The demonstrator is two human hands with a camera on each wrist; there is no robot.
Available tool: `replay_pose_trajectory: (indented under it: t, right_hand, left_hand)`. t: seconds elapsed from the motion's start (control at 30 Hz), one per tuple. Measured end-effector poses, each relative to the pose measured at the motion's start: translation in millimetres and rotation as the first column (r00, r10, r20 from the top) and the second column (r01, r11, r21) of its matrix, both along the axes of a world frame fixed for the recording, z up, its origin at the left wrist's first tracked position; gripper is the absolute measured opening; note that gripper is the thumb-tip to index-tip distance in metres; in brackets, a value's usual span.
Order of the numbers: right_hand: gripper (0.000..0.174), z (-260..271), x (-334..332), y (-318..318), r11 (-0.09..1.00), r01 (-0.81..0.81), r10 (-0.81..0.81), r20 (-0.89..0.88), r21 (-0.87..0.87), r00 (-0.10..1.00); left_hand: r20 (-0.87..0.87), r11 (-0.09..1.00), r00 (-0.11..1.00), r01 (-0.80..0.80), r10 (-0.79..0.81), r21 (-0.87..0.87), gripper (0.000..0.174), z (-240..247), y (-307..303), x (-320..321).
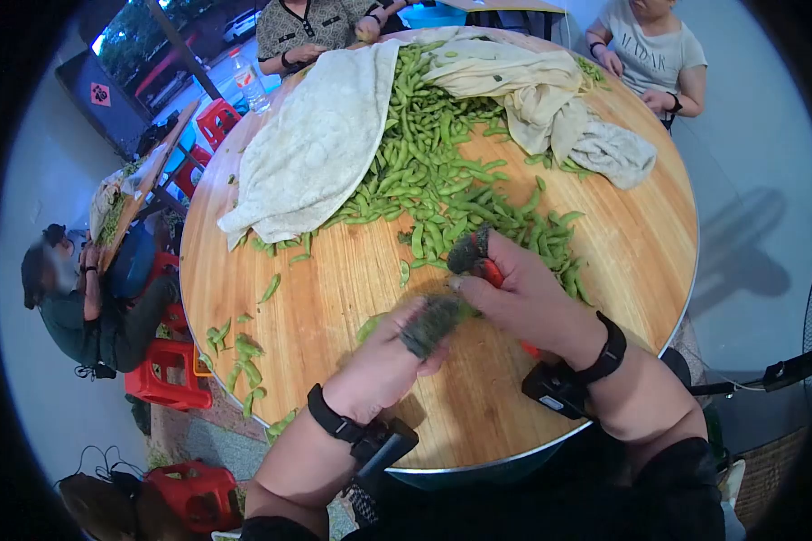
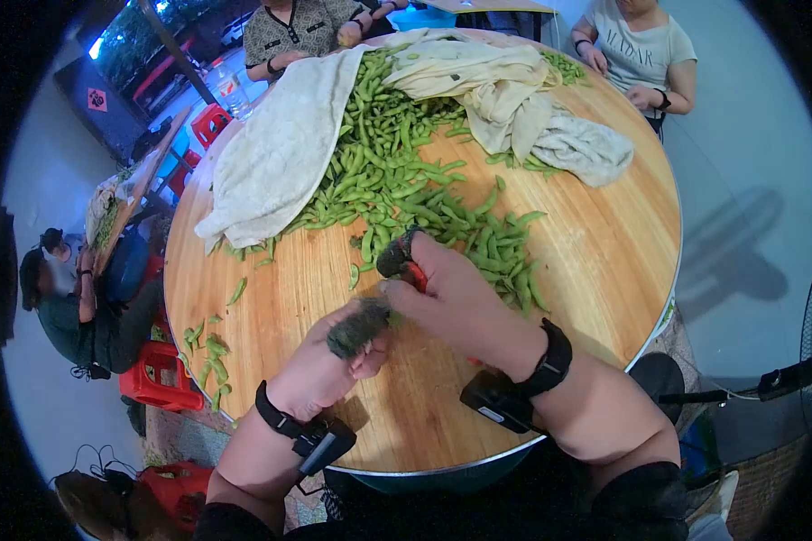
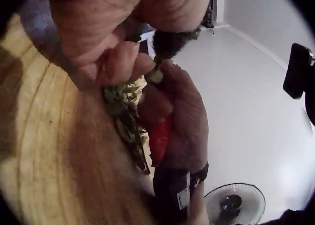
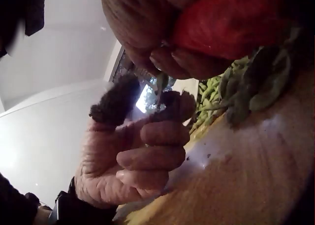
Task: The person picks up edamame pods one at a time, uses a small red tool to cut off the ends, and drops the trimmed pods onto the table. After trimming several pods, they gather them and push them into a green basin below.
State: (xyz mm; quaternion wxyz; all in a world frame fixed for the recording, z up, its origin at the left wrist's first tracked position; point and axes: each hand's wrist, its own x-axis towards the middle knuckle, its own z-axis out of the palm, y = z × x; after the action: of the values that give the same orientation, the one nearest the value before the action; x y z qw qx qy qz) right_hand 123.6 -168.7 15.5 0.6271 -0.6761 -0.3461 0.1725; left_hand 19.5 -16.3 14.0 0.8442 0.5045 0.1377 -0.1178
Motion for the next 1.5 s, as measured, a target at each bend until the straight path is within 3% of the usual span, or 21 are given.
replay_pose_trajectory:
  t: [0.13,0.2,0.23,0.3,0.37,0.57,0.63,0.87,0.93,1.07,1.13,1.17,1.2,1.23,1.27,1.3,1.33,1.37,1.4,1.47,1.5]
  right_hand:
    - [0.016,-7,-2,4,0.998,0.063,-0.055,0.282,-0.018,0.958]
    - [0.016,1,0,1,0.986,0.142,-0.143,-0.007,-0.092,0.990]
    - [0.016,8,1,-2,0.986,0.141,-0.142,-0.004,-0.083,0.990]
    - [0.014,18,4,-9,0.998,0.062,-0.058,-0.379,-0.001,0.924]
    - [0.012,16,4,-7,0.997,0.078,-0.076,-0.337,-0.009,0.939]
    - [0.012,27,1,-11,0.952,-0.241,0.170,-0.329,-0.187,0.929]
    - [0.013,29,-1,-12,0.936,-0.303,0.242,-0.296,-0.180,0.924]
    - [0.013,26,0,-13,0.910,-0.315,0.257,-0.230,-0.268,0.938]
    - [0.012,20,2,-13,0.913,-0.284,0.290,-0.024,-0.293,0.957]
    - [0.012,23,1,-12,0.889,-0.299,0.295,-0.065,-0.347,0.953]
    - [0.014,35,-4,-15,0.901,-0.387,0.300,-0.361,-0.198,0.883]
    - [0.014,39,-5,-16,0.900,-0.389,0.302,-0.362,-0.197,0.882]
    - [0.015,41,-7,-18,0.899,-0.435,0.354,-0.499,-0.052,0.791]
    - [0.016,42,-7,-19,0.887,-0.452,0.413,-0.610,0.100,0.676]
    - [0.016,42,-7,-19,0.887,-0.451,0.414,-0.610,0.103,0.675]
    - [0.016,40,-8,-20,0.853,-0.471,0.491,-0.648,0.223,0.582]
    - [0.016,39,-9,-21,0.812,-0.473,0.564,-0.670,0.342,0.483]
    - [0.016,39,-10,-22,0.813,-0.470,0.563,-0.670,0.343,0.483]
    - [0.015,40,-12,-23,0.839,-0.439,0.526,-0.681,0.321,0.509]
    - [0.013,41,-11,-20,0.859,-0.418,0.496,-0.688,0.298,0.529]
    - [0.010,39,-7,-17,0.907,-0.380,0.409,-0.604,0.183,0.684]
  left_hand:
    - [0.190,0.927,0.976,0.029,-0.108,0.375,0.016,-5,-9,0]
    - [0.193,0.910,0.975,0.019,-0.108,0.415,0.015,-3,-3,1]
    - [0.194,0.893,0.975,0.013,-0.112,0.449,0.015,-2,0,2]
    - [0.208,0.900,0.972,0.005,-0.107,0.436,0.014,-4,1,2]
    - [0.219,0.907,0.970,0.004,-0.106,0.422,0.013,-6,3,2]
    - [0.276,0.864,0.954,-0.037,-0.120,0.502,0.009,-12,9,1]
    - [0.373,0.786,0.912,-0.105,-0.167,0.610,0.007,-18,10,3]
    - [0.370,0.633,0.874,-0.098,-0.314,0.768,0.004,-16,14,1]
    - [0.419,0.472,0.817,-0.211,-0.396,0.856,0.005,-12,12,2]
    - [0.433,0.322,0.742,-0.302,-0.511,0.897,0.009,-13,14,4]
    - [0.455,0.554,0.784,-0.173,-0.423,0.814,0.005,-19,16,1]
    - [0.454,0.553,0.785,-0.173,-0.422,0.815,0.005,-11,12,-3]
    - [0.316,0.835,0.924,0.005,-0.214,0.550,0.004,5,5,-9]
    - [0.075,0.985,0.994,0.067,-0.080,0.158,0.004,14,1,-13]
    - [0.150,0.930,0.970,0.229,-0.192,-0.287,0.013,2,12,-14]
    - [0.146,0.930,0.970,0.230,-0.195,-0.286,0.013,0,10,-17]
    - [0.102,0.861,0.974,0.226,-0.202,-0.456,0.015,-1,7,-19]
    - [0.061,0.764,0.975,0.204,-0.212,-0.612,0.018,-2,6,-20]
    - [0.060,0.765,0.976,0.202,-0.210,-0.612,0.018,-1,6,-18]
    - [0.082,0.958,0.983,0.177,-0.163,-0.224,0.011,5,8,-12]
    - [0.084,0.959,0.984,0.173,-0.158,-0.222,0.011,2,8,-10]
